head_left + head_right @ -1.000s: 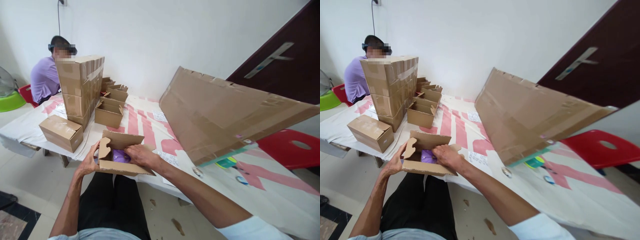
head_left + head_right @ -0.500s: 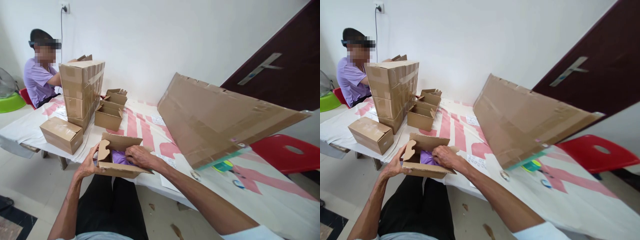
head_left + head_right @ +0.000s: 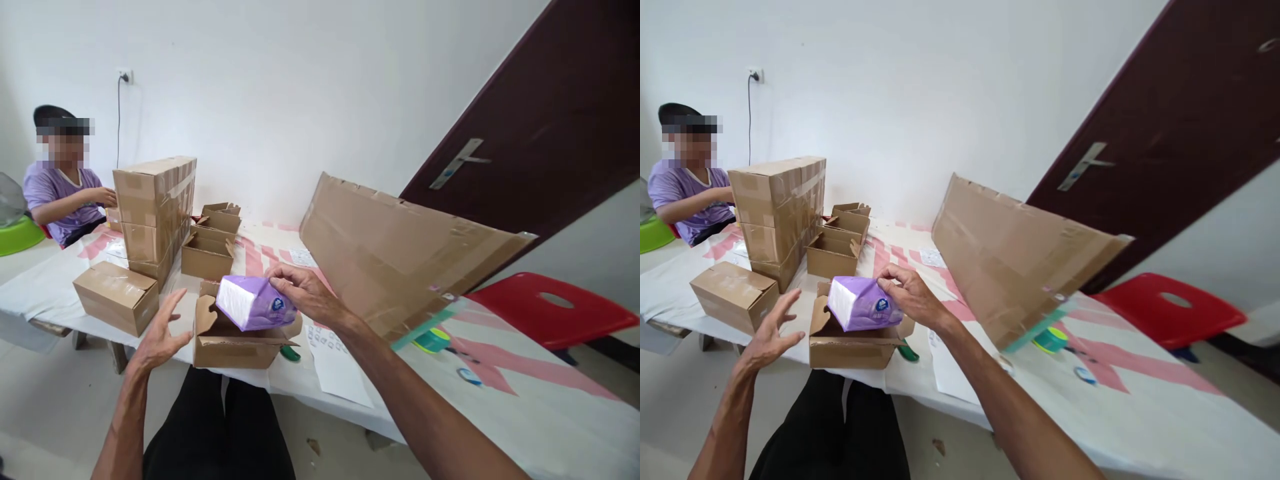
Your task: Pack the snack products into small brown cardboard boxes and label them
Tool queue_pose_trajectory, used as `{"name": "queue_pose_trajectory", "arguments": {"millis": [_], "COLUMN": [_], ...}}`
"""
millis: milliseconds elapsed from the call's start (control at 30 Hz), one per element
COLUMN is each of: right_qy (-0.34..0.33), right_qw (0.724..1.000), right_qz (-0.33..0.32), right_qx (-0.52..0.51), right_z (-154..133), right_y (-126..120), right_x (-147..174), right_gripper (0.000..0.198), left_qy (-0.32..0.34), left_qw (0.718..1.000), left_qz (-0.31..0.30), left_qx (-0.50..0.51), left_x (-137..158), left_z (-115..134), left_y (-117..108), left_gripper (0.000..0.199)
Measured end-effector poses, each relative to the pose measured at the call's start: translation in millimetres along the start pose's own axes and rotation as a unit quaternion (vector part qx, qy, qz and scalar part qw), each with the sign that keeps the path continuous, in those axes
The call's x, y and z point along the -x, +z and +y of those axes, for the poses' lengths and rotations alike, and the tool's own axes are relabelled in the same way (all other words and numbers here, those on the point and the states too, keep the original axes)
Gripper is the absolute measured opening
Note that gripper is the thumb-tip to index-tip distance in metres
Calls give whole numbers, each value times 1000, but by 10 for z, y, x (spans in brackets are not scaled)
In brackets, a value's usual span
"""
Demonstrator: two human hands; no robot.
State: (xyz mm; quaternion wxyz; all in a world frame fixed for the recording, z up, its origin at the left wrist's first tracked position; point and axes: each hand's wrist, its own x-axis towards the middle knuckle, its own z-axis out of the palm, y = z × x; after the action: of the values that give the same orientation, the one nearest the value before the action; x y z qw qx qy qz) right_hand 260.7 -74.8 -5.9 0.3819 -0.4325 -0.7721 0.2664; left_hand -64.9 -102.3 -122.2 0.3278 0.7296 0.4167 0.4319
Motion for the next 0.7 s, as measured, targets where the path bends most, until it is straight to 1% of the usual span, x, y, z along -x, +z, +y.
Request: {"name": "queue_pose_trajectory", "arguments": {"millis": [33, 67, 133, 167, 233, 267, 333, 400, 467, 533, 633, 700], "right_qy": [2, 7, 21, 29, 38, 36, 13, -24, -41, -19, 53, 96], "right_qw": [1000, 1000, 998, 997, 994, 992, 984, 975, 972, 967, 949, 940], "right_qz": [-4, -10, -25, -30, -19, -6, 18, 27, 36, 48, 45, 44], "right_qx": [-11, -25, -55, -68, -98, -121, -178, -217, -228, -250, -307, -324], "right_z": [-11, -24, -59, -81, -127, -147, -176, -171, -112, 10, 271, 444], "right_y": [28, 62, 133, 162, 193, 196, 190, 197, 243, 330, 475, 540], "right_x": [-26, -54, -116, -146, -198, -218, -248, -278, -322, -381, -469, -506], "right_gripper": [29, 30, 32, 35, 42, 47, 60, 68, 70, 72, 71, 68], "left_qy": [32, 64, 114, 132, 141, 130, 85, 42, 27, 20, 8, 4], "left_qw": [999, 997, 992, 990, 990, 991, 992, 985, 980, 984, 993, 995], "left_qz": [16, 16, -5, -10, -1, 11, 43, 71, 85, 81, 63, 41], "left_qx": [-14, -29, -54, -56, -31, -1, 82, 153, 177, 155, 101, 87], "left_x": [-43, -101, -253, -338, -501, -576, -707, -823, -932, -1028, -1123, -1148], "left_z": [144, 289, 542, 636, 749, 772, 775, 747, 701, 626, 457, 335], "left_y": [-45, -72, -74, -59, -23, -9, 5, 9, 14, 24, 47, 65], "left_gripper": [89, 91, 94, 92, 81, 76, 69, 64, 62, 62, 60, 60]}}
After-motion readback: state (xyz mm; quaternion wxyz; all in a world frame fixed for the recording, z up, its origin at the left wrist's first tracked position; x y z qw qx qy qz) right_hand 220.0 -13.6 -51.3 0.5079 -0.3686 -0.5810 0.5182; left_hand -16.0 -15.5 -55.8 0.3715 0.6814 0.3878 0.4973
